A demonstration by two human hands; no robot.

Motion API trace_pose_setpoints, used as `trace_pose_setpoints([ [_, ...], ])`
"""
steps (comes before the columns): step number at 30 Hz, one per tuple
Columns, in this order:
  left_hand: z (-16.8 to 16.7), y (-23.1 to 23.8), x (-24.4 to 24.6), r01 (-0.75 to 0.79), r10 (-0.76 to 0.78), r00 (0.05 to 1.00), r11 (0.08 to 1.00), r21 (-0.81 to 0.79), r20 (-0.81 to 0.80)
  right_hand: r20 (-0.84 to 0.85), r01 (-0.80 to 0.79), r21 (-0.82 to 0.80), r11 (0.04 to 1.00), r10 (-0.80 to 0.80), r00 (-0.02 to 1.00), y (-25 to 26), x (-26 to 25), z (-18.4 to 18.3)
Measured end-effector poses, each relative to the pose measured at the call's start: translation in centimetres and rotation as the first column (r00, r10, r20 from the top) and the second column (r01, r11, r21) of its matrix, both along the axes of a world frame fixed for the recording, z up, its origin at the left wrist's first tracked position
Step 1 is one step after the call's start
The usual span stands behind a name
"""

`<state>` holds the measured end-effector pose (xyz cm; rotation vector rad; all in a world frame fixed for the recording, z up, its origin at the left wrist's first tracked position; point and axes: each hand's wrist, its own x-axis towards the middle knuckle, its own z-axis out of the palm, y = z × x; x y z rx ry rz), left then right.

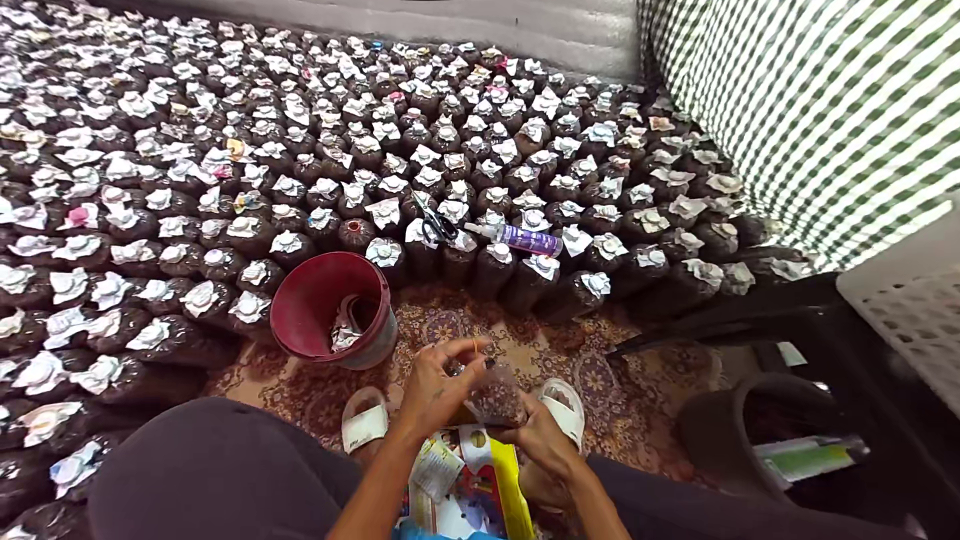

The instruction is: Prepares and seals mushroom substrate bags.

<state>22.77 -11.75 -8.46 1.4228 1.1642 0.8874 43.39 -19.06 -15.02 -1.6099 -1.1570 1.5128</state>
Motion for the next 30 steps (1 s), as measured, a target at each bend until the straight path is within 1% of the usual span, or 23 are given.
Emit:
trace_pose_setpoints([
  [1, 0.1, 0.2, -0.3, -0.028, 0.027, 0.999, 0.999, -0.025, -0.040, 0.040, 0.015, 0.001, 1.000, -0.015, 0.999, 0.1, 0.6, -0.1],
  [2, -0.1, 0.6, -0.7, -0.052, 0.046, 0.987, 0.998, -0.039, -0.154, 0.084, 0.030, 0.006, 1.000, -0.031, 0.996, 0.2, 1.2, -0.3],
  [4, -1.0, 1.2, -1.3, -0.095, 0.056, 0.916, 0.992, -0.079, -0.397, 0.165, 0.055, 0.026, 0.998, -0.058, 0.985, 0.4, 2.4, -0.6],
  [6, -2.7, 1.3, -1.1, -0.104, 0.032, 0.855, 0.988, -0.111, -0.518, 0.207, 0.095, 0.051, 0.994, -0.104, 0.973, 0.8, 3.0, -0.7],
  [7, -3.8, 1.3, -0.7, -0.083, -0.003, 0.847, 0.987, -0.138, -0.532, 0.224, 0.115, 0.049, 0.992, -0.123, 0.967, 1.1, 3.3, -0.8],
  [9, -6.1, 0.9, 0.4, 0.004, -0.095, 0.858, 0.984, -0.179, -0.505, 0.293, 0.130, 0.037, 0.991, -0.135, 0.946, 1.5, 4.0, -1.1],
  [10, -7.1, 0.7, 1.1, 0.025, -0.113, 0.861, 0.983, -0.180, -0.496, 0.337, 0.131, 0.034, 0.991, -0.135, 0.932, 1.8, 4.3, -1.3],
  [12, -8.9, 0.2, 2.1, 0.014, -0.084, 0.863, 0.990, -0.143, -0.498, 0.418, 0.125, 0.038, 0.991, -0.129, 0.899, 2.2, 4.6, -1.4],
  [16, -10.5, -0.2, 3.2, -0.042, 0.028, 0.865, 0.999, -0.016, -0.502, 0.519, 0.107, 0.035, 0.994, -0.109, 0.848, 2.4, 4.7, -1.0],
  [18, -10.6, -0.2, 3.6, -0.052, 0.062, 0.866, 0.998, 0.033, -0.496, 0.545, 0.089, 0.045, 0.995, -0.099, 0.832, 2.4, 4.6, -1.0],
  [22, -9.2, -0.3, 4.3, -0.092, 0.068, 0.860, 0.996, -0.021, -0.506, 0.618, 0.035, 0.061, 0.998, -0.066, 0.783, 2.4, 4.6, -0.9],
  [25, -9.1, -0.3, 4.6, -0.128, 0.106, 0.872, 0.992, -0.013, -0.477, 0.679, 0.007, 0.046, 0.999, -0.036, 0.733, 2.6, 4.3, 0.0],
  [30, -9.1, -0.3, 4.7, -0.139, 0.117, 0.885, 0.990, -0.016, -0.451, 0.748, -0.009, 0.035, 0.999, -0.020, 0.663, 2.8, 4.0, 0.5],
])
